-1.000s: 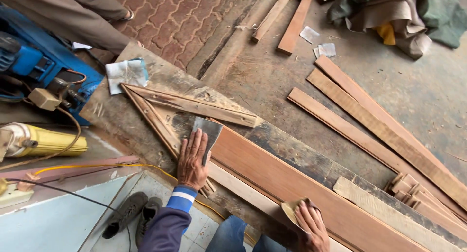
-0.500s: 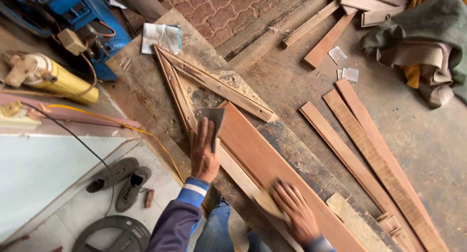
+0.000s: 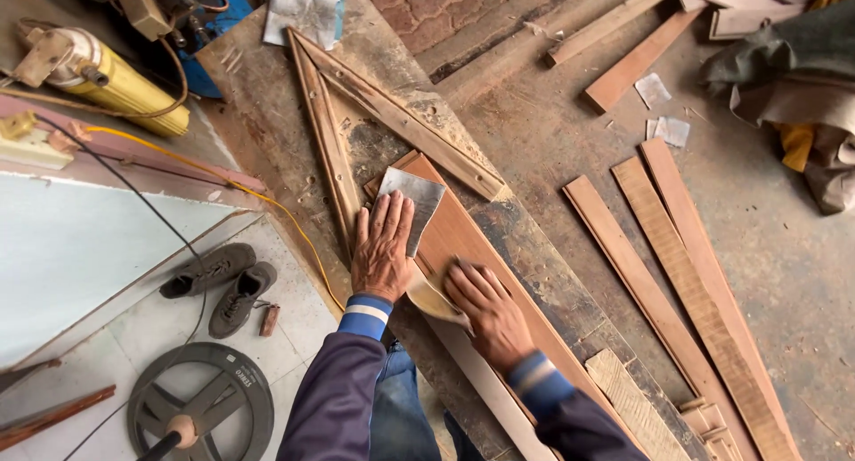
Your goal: Sanding wooden planks by hand with sandpaper.
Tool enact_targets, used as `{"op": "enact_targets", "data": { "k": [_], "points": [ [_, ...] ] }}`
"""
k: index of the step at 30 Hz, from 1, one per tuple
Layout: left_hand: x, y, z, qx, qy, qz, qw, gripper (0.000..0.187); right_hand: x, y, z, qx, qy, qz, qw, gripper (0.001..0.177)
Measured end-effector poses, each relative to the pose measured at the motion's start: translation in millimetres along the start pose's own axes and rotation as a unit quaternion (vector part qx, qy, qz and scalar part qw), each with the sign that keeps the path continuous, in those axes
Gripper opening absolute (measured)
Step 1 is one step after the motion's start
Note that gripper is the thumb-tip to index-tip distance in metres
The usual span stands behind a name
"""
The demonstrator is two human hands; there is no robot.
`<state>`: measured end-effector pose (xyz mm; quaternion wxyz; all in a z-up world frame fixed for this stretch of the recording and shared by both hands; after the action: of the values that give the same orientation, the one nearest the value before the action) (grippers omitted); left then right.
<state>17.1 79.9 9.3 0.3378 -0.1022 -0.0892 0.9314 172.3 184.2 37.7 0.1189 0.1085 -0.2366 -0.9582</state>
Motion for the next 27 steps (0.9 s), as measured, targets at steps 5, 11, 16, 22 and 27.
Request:
{"op": "enact_targets", "data": {
  "k": [5, 11, 16, 22, 27],
  "points": [
    [-5, 4, -4, 0.043, -0.017, 0.019, 0.999, 0.080, -146, -16, -63, -0.078, 0.068, -0.048, 0.993, 0.083],
    [4, 3, -6, 0.070, 0.017, 0.021, 0.997, 0.082, -96, -9, -36, -0.029, -0.022, -0.006, 0.999, 0.065],
    [2, 0, 1, -0.038, -0.019, -0.016, 0.999, 0.083, -8, 9, -4, 0.007, -0.022, 0.004, 1.000, 0.065],
    [16, 21, -10, 0.085, 0.084, -0.067, 0.991, 0.087, -180, -21, -63, 0.018, 0.025, -0.076, 0.997, 0.087],
    [12, 17, 1, 0.027, 0.052, -0.096, 0.994, 0.086, -111, -7, -53, -0.031, -0.003, -0.083, 0.996, 0.078]
  ]
}}
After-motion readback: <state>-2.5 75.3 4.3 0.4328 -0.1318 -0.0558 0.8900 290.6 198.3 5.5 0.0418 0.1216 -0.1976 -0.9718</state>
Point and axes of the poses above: each hand's wrist, its own x-axis towards the middle knuckle, its own z-axis out of the back of the hand, y = z × x, the point moved 9 cm from there along x, towards the middle knuckle, and after that the axes turned 11 degrees about y, right-handed, at the moved point
